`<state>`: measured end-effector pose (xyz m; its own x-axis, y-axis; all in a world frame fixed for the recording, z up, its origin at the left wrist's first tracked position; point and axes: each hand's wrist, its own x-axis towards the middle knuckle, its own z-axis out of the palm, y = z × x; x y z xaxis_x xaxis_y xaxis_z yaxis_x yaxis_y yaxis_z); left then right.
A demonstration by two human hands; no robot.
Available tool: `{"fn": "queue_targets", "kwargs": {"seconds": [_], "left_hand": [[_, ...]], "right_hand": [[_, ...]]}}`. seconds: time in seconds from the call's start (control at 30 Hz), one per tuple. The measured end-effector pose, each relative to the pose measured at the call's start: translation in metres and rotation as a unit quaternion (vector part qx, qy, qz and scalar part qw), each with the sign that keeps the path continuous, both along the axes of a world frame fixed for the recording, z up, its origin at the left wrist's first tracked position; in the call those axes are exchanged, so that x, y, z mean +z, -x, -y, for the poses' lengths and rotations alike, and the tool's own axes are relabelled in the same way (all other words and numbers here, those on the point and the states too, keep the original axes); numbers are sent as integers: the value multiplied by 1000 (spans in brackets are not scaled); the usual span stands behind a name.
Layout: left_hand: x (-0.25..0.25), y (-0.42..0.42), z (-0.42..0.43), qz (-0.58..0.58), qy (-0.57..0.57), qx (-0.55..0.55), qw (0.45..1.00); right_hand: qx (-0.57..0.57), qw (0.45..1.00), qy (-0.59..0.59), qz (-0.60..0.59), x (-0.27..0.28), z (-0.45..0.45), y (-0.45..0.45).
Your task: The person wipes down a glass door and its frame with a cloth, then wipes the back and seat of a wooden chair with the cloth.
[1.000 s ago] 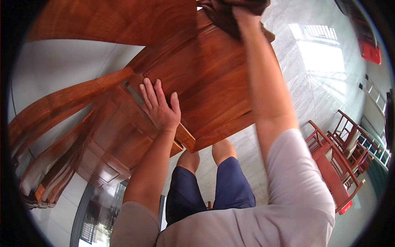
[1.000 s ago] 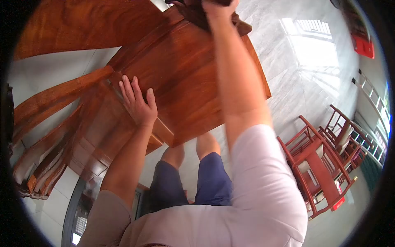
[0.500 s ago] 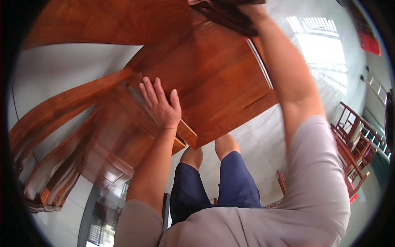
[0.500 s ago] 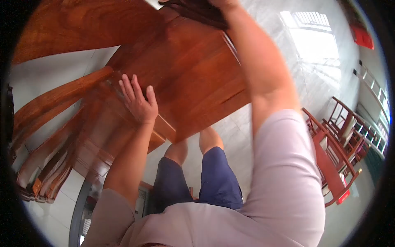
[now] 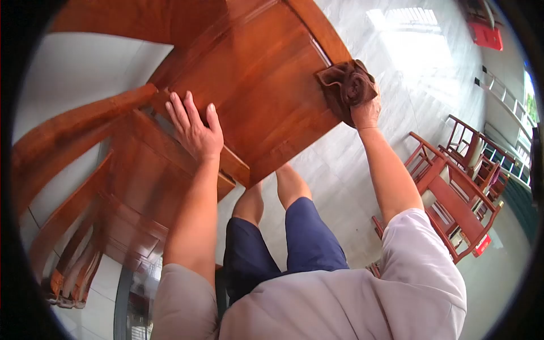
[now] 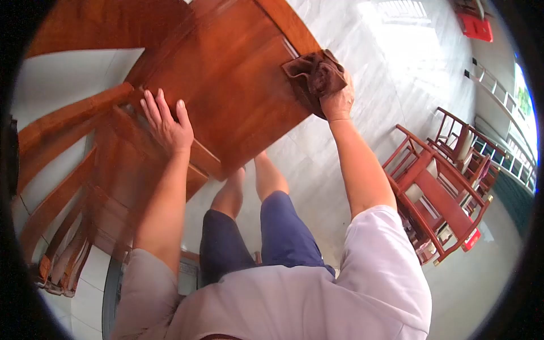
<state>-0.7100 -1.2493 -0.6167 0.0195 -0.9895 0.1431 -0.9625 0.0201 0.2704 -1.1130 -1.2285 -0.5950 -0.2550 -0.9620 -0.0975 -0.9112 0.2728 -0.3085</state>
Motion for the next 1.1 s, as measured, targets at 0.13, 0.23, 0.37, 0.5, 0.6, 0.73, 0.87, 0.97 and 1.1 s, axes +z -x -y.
{"fn": "queue_targets", "kwargs": {"seconds": [0.13,0.23,0.37,0.5,0.6,0.73,0.87,0.97,1.1], "left_hand": [[-6,-4,-5,-10,11,-1,1000],[-10,-4,-6,1,20,-2,1000],[-13,-10,-6,5,17,1,1000],[22,-35,-16,-76,-75,-66,992],[46,-85,-51,-3,-72,-68,995],[22,-106,-101,56,-149,-46,986],[14,-103,-102,56,-134,-34,989],[16,-109,-103,38,-136,-21,990],[15,-110,-108,30,-128,-27,991]], "right_hand": [[-76,991,110,22,-28,-56,-36],[-10,990,131,59,-11,-94,-115],[158,976,-31,143,-27,-164,-207],[294,900,-261,190,29,-84,-189],[258,959,-114,12,21,-13,-157],[93,989,100,-62,-33,101,-134],[168,952,237,-101,-40,200,-151],[147,957,215,-129,-48,220,-169],[120,953,264,-90,-58,200,-204]]}}
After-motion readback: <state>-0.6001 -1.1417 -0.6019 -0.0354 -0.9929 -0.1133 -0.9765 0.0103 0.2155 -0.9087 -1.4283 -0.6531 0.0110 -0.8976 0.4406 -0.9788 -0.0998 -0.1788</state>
